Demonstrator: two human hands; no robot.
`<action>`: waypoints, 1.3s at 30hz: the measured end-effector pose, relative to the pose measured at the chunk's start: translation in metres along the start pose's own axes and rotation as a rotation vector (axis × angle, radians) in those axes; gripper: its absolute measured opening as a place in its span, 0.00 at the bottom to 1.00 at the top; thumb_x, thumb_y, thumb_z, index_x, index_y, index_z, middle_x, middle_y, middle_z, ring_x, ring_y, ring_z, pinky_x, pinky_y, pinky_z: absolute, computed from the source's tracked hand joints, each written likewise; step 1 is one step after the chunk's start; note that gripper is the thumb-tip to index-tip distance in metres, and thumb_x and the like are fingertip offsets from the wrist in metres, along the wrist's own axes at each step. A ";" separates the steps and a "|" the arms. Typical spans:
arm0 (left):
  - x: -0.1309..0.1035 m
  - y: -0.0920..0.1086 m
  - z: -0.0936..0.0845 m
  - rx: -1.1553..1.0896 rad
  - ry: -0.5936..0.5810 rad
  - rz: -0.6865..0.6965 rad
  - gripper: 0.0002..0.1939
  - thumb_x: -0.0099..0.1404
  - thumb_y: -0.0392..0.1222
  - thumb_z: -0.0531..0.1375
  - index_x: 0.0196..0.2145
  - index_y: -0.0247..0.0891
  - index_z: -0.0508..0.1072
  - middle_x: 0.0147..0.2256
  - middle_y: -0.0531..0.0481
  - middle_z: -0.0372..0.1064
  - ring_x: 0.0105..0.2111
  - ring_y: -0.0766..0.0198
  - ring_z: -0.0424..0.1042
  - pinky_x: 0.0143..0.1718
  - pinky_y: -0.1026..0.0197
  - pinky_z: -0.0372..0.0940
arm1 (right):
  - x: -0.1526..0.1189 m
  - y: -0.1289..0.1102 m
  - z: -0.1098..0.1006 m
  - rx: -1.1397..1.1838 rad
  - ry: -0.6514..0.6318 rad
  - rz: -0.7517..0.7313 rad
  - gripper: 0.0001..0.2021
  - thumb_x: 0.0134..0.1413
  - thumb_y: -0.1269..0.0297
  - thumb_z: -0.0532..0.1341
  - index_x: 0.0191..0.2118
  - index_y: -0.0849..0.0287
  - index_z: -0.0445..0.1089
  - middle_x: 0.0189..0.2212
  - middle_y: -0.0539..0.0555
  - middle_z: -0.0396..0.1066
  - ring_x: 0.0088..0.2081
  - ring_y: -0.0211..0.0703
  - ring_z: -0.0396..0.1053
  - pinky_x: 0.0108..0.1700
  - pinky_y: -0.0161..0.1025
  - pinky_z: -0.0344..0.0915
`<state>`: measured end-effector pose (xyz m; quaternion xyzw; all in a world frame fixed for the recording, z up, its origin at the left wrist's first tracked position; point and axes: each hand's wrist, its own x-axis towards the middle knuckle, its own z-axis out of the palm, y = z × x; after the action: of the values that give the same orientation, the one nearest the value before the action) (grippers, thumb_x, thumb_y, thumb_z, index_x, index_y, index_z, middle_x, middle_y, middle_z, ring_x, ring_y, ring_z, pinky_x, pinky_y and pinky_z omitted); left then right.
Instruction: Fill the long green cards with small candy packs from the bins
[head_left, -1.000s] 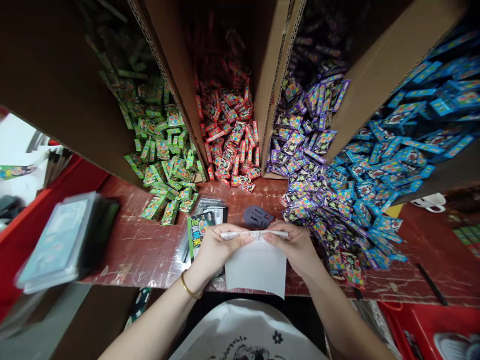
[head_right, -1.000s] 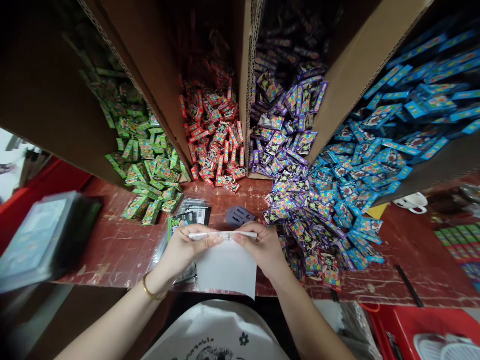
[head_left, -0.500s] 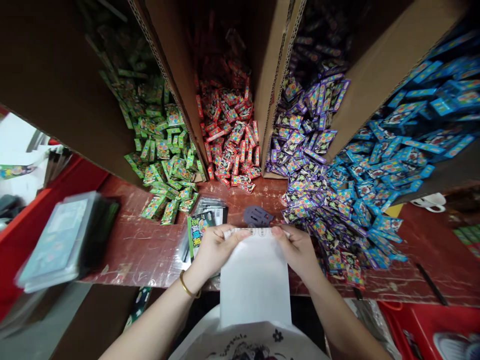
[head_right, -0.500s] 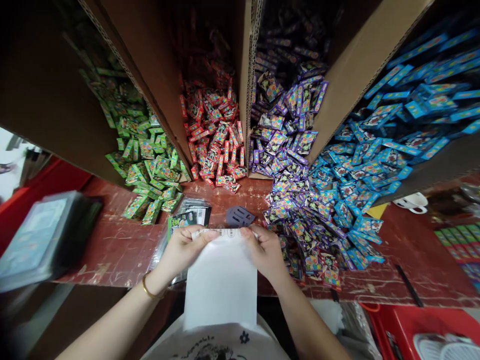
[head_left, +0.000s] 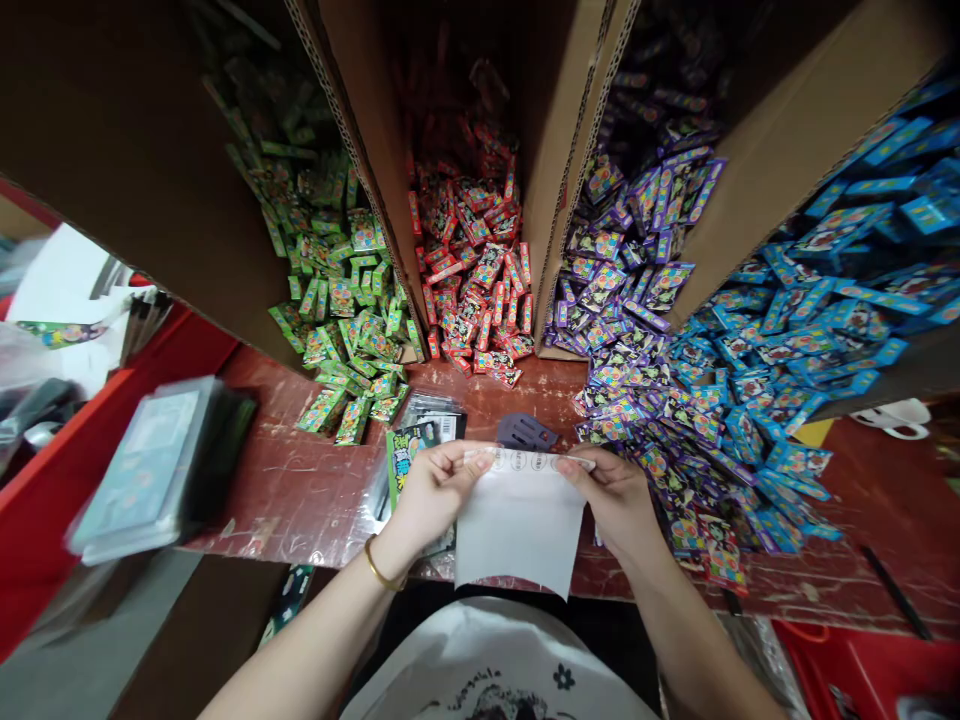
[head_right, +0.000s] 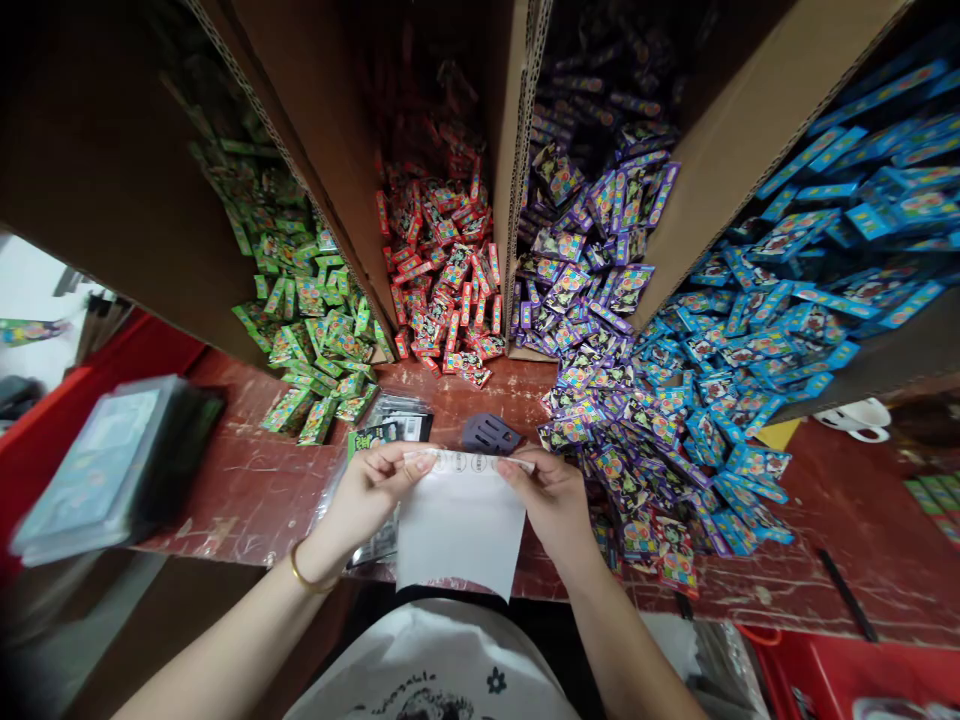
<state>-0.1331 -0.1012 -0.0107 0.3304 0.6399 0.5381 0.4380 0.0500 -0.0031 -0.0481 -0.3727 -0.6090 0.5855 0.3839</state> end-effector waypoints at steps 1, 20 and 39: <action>0.000 0.000 0.000 0.014 0.013 0.004 0.16 0.53 0.50 0.63 0.31 0.33 0.77 0.20 0.52 0.68 0.19 0.70 0.59 0.19 0.69 0.52 | 0.000 0.000 0.000 -0.002 0.002 -0.002 0.08 0.47 0.59 0.65 0.26 0.59 0.73 0.25 0.51 0.69 0.28 0.40 0.66 0.31 0.35 0.61; -0.003 0.008 0.000 -0.159 -0.042 -0.077 0.18 0.50 0.49 0.66 0.34 0.32 0.75 0.24 0.48 0.73 0.25 0.64 0.69 0.25 0.66 0.62 | 0.000 -0.004 0.002 -0.021 0.090 -0.069 0.09 0.48 0.59 0.64 0.27 0.59 0.71 0.26 0.52 0.70 0.29 0.42 0.67 0.32 0.36 0.63; -0.005 -0.009 0.002 0.186 0.150 0.195 0.16 0.61 0.50 0.57 0.24 0.34 0.70 0.19 0.56 0.58 0.21 0.71 0.55 0.23 0.68 0.51 | -0.009 0.006 0.004 0.048 0.183 0.094 0.16 0.50 0.54 0.62 0.22 0.60 0.65 0.17 0.46 0.60 0.18 0.33 0.53 0.20 0.31 0.52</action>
<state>-0.1291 -0.1071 -0.0180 0.3889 0.6828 0.5396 0.3024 0.0500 -0.0123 -0.0548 -0.4434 -0.5392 0.5806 0.4189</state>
